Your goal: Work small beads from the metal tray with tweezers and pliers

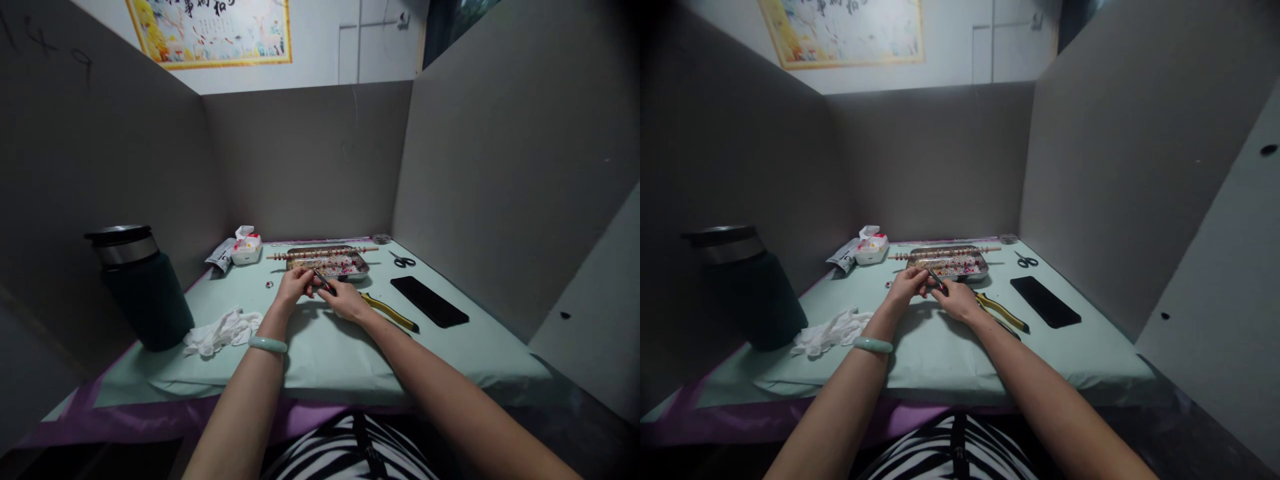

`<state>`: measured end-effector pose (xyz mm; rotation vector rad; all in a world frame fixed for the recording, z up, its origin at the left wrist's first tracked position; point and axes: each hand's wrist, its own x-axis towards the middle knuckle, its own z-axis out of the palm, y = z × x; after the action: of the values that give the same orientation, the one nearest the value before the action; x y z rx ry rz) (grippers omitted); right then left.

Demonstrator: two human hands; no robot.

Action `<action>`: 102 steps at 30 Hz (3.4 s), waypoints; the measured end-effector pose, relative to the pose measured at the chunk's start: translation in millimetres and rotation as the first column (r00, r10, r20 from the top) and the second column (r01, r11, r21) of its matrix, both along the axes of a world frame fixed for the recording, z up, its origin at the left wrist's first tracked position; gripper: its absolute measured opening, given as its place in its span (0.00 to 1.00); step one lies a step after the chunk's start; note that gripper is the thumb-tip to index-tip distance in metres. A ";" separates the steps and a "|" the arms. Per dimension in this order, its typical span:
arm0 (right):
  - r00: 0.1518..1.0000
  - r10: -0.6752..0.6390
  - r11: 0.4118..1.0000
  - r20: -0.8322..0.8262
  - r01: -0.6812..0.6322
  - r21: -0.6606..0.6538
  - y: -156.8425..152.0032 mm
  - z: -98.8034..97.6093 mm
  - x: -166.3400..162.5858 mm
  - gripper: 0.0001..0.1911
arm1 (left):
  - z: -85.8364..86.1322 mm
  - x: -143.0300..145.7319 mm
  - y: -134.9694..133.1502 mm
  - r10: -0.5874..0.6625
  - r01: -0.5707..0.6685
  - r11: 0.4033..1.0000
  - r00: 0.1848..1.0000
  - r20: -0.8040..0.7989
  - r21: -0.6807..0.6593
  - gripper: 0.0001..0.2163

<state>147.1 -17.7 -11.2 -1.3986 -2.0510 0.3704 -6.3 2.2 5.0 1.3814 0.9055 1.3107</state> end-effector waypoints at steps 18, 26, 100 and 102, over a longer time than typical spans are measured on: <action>0.960 0.111 0.958 -0.256 -0.172 -0.231 3.5 -3.2 0.4 0.16 | -3.5 1.7 4.7 0.136 -0.113 0.987 0.967 -0.217 0.113 0.03; 0.969 0.089 0.963 -0.231 -0.142 -0.228 5.8 -4.0 -0.6 0.16 | -4.9 4.3 2.0 0.272 -0.224 0.954 0.926 -0.262 0.200 0.05; 0.961 -0.107 0.987 0.256 0.071 0.145 -6.9 -11.7 -8.4 0.18 | -3.3 -1.0 -3.3 -0.049 0.055 0.998 0.983 0.177 -0.028 0.13; 0.968 -0.115 0.985 0.225 0.082 0.149 -5.2 -13.8 -8.9 0.17 | -2.4 -0.4 -3.4 -0.046 0.054 0.998 0.983 0.175 -0.038 0.13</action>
<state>138.2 -22.9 -25.0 -1.5101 -2.1352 0.0203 -6.7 -1.3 2.6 1.2283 0.7710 1.3437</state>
